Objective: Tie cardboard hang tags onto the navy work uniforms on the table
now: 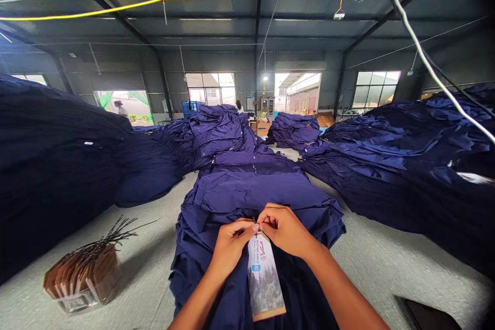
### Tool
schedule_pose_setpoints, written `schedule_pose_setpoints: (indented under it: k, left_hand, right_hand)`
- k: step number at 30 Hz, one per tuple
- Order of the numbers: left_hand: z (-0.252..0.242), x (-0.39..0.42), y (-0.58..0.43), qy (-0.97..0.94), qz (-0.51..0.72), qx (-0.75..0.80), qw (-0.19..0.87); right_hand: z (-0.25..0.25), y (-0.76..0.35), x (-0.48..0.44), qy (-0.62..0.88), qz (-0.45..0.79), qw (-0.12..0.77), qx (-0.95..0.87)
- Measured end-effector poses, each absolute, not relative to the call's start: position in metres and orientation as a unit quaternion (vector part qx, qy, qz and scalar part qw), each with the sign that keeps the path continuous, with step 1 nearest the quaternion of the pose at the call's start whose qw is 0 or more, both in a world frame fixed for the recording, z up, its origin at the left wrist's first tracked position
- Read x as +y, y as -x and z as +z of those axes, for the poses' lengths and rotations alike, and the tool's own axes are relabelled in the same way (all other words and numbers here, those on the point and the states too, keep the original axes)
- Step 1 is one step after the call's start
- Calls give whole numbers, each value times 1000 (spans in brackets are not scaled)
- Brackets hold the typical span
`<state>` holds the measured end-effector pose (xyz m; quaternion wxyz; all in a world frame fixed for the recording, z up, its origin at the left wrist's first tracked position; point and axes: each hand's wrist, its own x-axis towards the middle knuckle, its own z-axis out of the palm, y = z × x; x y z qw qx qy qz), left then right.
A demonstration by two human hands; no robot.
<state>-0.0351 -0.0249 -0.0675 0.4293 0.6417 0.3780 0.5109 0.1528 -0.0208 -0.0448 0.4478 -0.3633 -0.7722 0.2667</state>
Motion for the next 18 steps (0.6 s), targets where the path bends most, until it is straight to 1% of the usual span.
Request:
schedule_pose_setpoints:
  k: [7, 12, 18]
  left_hand:
    - [-67, -24, 31, -574, 564, 398, 441]
    - [-64, -25, 29, -584, 558, 397, 435]
    - [-62, -23, 32, -601, 535, 387, 451]
  right_hand:
    - [-44, -155, -23, 373, 211, 421, -799]
    - [-40, -161, -24, 372, 211, 395, -813]
    - [-34, -166, -27, 351, 198, 399, -824]
